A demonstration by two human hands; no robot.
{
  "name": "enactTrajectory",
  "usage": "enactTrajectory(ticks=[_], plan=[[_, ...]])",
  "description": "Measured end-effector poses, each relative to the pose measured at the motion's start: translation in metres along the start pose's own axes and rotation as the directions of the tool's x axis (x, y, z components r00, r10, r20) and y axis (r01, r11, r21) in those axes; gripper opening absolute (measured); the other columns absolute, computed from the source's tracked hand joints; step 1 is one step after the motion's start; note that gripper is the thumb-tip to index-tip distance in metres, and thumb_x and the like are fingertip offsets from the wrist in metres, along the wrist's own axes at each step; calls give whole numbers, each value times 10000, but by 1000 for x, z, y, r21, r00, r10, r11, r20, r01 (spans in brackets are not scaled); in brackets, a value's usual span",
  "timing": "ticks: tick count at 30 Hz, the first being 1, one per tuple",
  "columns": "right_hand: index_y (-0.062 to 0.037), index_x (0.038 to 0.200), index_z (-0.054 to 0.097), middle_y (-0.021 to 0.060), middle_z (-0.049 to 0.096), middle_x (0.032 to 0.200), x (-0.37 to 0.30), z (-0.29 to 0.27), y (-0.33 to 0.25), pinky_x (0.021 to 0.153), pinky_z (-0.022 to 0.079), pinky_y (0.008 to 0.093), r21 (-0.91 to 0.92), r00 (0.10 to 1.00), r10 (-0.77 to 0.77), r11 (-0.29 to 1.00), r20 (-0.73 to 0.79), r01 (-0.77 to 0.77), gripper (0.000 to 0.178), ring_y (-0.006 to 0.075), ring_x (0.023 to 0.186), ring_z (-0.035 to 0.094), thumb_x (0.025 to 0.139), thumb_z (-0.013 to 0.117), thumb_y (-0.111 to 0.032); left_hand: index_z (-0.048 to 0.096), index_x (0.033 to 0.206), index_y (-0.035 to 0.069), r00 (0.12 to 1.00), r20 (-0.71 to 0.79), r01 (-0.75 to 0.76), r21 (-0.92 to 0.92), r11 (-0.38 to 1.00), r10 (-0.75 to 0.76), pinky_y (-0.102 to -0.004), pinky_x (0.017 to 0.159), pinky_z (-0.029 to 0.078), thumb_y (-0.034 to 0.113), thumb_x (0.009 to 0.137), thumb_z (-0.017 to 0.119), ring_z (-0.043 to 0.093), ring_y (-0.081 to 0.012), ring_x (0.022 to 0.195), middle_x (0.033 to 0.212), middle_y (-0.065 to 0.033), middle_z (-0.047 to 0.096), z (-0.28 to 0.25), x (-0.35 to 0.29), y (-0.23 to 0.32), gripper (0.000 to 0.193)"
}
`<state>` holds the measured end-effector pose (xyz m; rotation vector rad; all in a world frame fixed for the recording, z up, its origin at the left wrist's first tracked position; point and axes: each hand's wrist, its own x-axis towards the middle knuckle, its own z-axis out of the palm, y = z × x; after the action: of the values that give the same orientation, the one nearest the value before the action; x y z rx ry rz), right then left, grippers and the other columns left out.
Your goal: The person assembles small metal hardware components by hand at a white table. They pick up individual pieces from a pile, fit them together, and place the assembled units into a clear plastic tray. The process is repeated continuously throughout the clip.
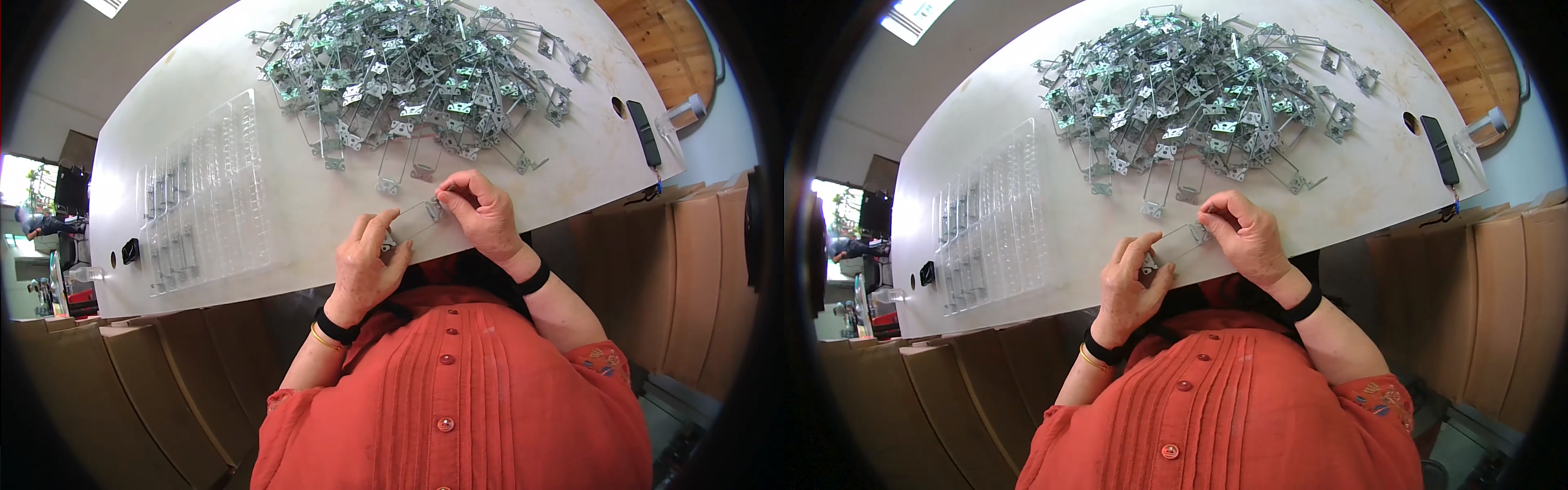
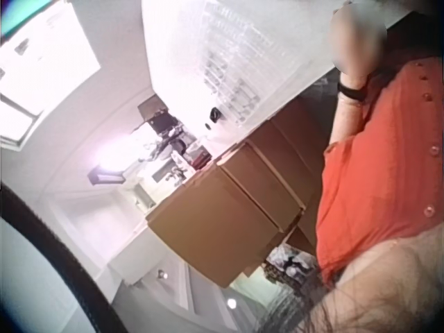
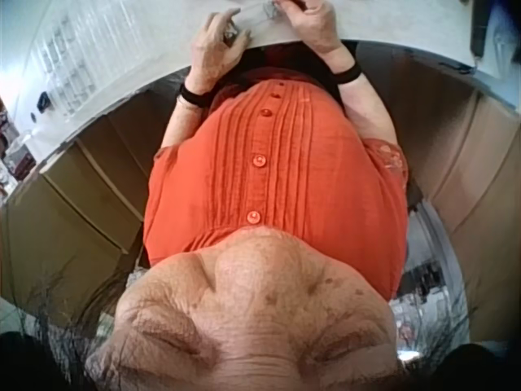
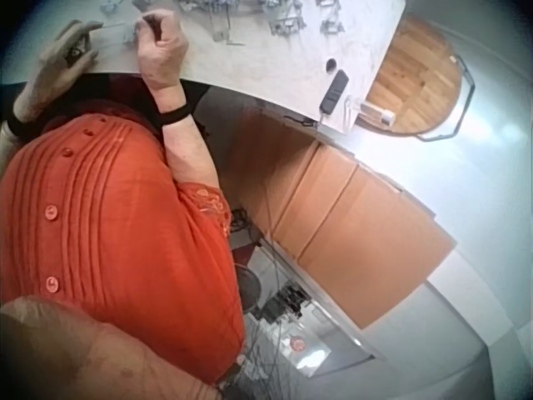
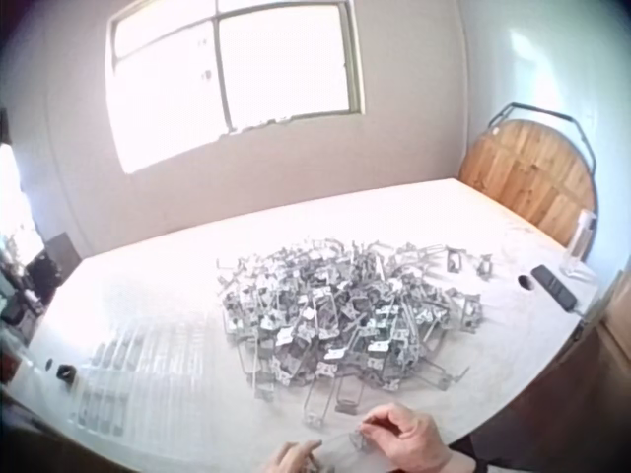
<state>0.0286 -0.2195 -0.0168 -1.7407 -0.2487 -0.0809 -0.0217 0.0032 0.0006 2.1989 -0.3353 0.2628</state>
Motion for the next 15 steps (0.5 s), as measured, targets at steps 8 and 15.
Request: enactTrajectory(ticks=[8, 15], plan=[[-41, 1074, 682, 19, 734, 911, 1, 3, -3, 768, 556, 256, -31, 1000, -8, 999, -7, 8, 112, 83, 838, 671, 996, 761, -25, 691, 1288, 40, 1000, -5, -4, -15, 1000, 4, -347, 639, 545, 59, 810, 834, 660, -244, 728, 958, -128, 661, 0, -3, -2, 499], [-44, 1055, 677, 18, 725, 899, 1, 4, 0, 760, 548, 259, -65, 1000, 0, 998, -16, -1, 109, 87, 827, 663, 994, 768, -38, 698, 1283, 36, 999, -17, -37, -11, 999, 36, -342, 631, 541, 61, 815, 828, 655, -235, 714, 952, -127, 657, 1, -3, -6, 486]])
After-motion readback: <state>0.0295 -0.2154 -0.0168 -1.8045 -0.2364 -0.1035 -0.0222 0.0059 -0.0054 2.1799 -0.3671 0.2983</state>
